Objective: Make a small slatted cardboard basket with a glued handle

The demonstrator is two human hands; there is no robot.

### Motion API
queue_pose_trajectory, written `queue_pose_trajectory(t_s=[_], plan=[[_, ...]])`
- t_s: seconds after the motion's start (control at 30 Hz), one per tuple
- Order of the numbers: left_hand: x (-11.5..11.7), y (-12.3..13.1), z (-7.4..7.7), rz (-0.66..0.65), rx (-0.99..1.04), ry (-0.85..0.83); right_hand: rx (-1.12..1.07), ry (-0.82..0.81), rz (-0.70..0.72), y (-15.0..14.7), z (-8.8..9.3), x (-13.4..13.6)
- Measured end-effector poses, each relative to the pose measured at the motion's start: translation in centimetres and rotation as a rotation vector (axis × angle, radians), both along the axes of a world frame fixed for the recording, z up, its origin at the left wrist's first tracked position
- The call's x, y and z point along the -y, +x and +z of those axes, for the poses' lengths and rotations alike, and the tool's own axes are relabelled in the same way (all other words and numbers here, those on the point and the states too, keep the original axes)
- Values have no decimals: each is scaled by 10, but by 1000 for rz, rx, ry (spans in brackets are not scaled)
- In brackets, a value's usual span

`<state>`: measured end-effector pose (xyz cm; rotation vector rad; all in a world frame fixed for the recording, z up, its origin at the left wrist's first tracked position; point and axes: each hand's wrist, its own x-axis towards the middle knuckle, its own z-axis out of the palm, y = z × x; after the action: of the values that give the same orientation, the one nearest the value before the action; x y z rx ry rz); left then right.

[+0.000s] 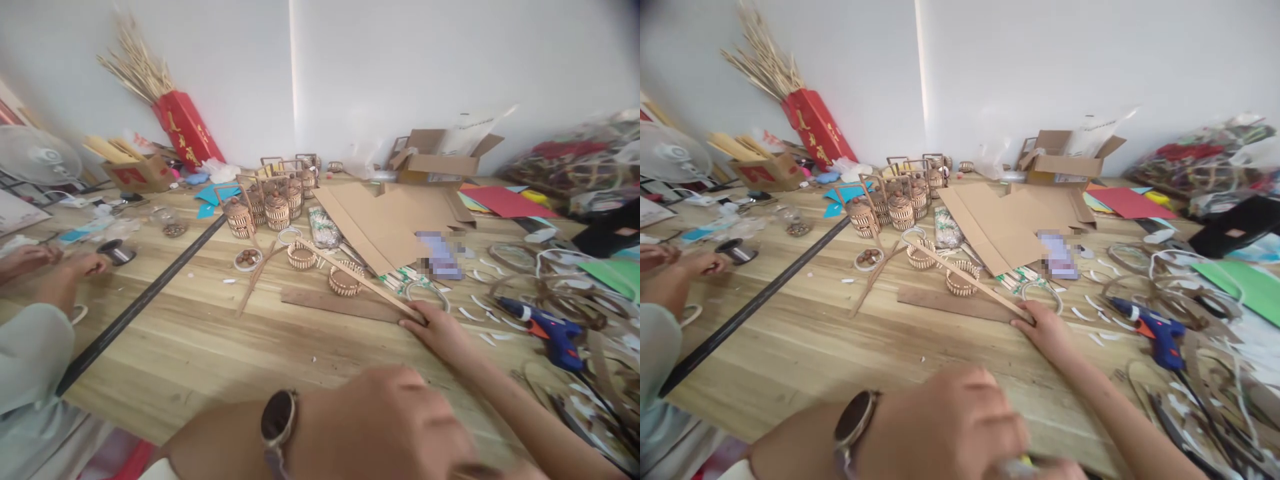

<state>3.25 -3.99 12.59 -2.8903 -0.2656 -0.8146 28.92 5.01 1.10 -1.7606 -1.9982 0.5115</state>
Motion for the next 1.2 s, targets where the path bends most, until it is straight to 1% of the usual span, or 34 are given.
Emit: queue_pose_trajectory(t_s=[0.07, 0.1, 0.17, 0.2, 0.23, 0.3, 0.37, 0.5, 0.6, 0.7, 0.77, 0.9, 0.97, 1.07, 1.13, 1.2], plan=[[-22, 3, -24, 124, -110, -6, -25, 17, -34, 5, -3, -1], [-34, 2, -36, 215, -143, -8, -37, 35, -43, 7, -5, -1], [-59, -1, -56, 422, -198, -57, -43, 73, -63, 10, -10, -3], [-70, -4, -64, 552, -182, -84, -40, 89, -74, 11, -12, -4], [-80, -6, -70, 642, -163, -96, -37, 100, -86, 12, -14, -4], [-98, -9, -78, 773, -128, -115, -31, 108, -106, 12, -15, -5], [-112, -10, -83, 842, -113, -131, -32, 100, -119, 11, -15, -5], [-129, -6, -90, 856, -138, -170, -43, 89, -125, 9, -14, -4], [-133, -3, -90, 850, -144, -192, -44, 96, -129, 9, -15, -4], [-132, -3, -86, 868, -123, -205, -26, 113, -162, 11, -18, -6], [-130, -5, -82, 904, -101, -215, -12, 114, -186, 12, -20, -6], [-126, -10, -72, 972, -60, -231, 3, 60, -212, 13, -18, -6], [-118, -10, -67, 967, -54, -233, 12, 59, -228, 15, -17, -8], [-96, -6, -63, 911, -63, -226, 28, 62, -252, 18, -15, -12], [-76, -2, -65, 861, -73, -218, 37, 43, -263, 19, -12, -16], [-58, 3, -71, 794, -86, -210, 61, 22, -262, 18, -10, -19]])
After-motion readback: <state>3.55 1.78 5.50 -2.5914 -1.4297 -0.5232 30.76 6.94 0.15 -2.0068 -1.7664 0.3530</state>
